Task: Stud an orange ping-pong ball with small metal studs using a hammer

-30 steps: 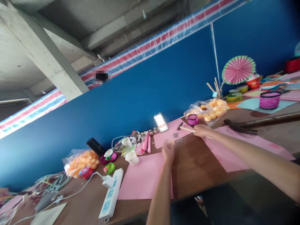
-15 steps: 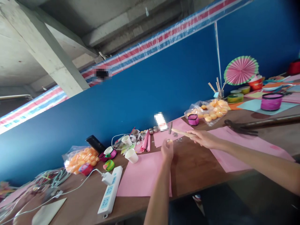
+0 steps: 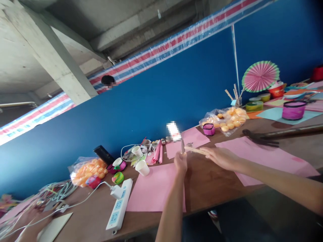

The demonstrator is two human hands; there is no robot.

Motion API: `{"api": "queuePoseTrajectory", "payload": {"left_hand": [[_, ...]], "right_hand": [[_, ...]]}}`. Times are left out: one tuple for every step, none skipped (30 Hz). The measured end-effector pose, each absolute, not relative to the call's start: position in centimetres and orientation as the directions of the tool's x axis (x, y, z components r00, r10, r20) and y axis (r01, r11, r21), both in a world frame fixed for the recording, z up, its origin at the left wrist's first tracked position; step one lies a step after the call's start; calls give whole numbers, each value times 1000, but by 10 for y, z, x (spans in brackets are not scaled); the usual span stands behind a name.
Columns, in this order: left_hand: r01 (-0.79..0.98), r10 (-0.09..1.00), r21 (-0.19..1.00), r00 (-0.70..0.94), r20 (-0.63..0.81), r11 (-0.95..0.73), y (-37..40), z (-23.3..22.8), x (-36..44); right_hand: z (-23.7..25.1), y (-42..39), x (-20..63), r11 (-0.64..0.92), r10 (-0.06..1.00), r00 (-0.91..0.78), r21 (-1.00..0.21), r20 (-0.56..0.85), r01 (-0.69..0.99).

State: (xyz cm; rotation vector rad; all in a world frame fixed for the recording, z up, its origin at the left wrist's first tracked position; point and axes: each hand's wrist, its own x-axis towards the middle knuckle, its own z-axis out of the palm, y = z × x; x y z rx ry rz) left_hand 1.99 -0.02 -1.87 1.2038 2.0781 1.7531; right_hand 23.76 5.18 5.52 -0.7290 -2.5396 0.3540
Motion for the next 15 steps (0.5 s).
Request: {"api": "queuePoseTrajectory", "payload": {"left_hand": [[464,664,885,-656,359,-20,0,-19,20],[467,667,884,-651,363,-25,0,-18,20],[470,670,882,-646,367,-29,0,-18,21],[474,672,880,-642,370,-32,0,-17,21],[477,673,878,-639,373,-34,-1,-17,21],[479,674,877,-637,373,-33,-1,-17,21],[479,675,877,-637,372,-32,-1,-17,21],[479,675,877,-637,372,-31,-1,-17,21],[478,674,878,-638,373,-33,-1,-17,20],[478,672,878,-638,375,-36,-1,-17,20],[476,670,878,-640,377,-40,-1,-17,20],[474,666,880,-643,379,-44,-1,-16,21],[470,662,882,-646,380,-47,-1,-16,21],[465,660,884,-650,378,-49,-2,-15,22],[459,656,887,-654,375,-49,-2,-14,23]], "right_hand": [[55,51,238,829,550,-751,-350,364,437],[56,51,238,829,552,-747,-339,370,445],[56,50,238,825,561,-733,-335,385,456],[57,50,238,821,568,-719,-335,401,462],[57,49,238,820,570,-712,-337,410,463],[58,48,238,821,569,-713,-339,411,460],[58,48,238,825,562,-721,-336,404,455],[59,48,238,831,553,-735,-330,393,448],[60,47,238,835,546,-744,-323,384,446],[61,47,238,835,547,-744,-316,384,450],[62,46,238,833,551,-737,-312,392,457],[63,46,238,831,555,-727,-312,404,461],[64,45,238,829,558,-719,-313,415,463],[66,44,238,830,557,-718,-314,417,462],[67,42,238,831,555,-723,-313,411,460]]}}
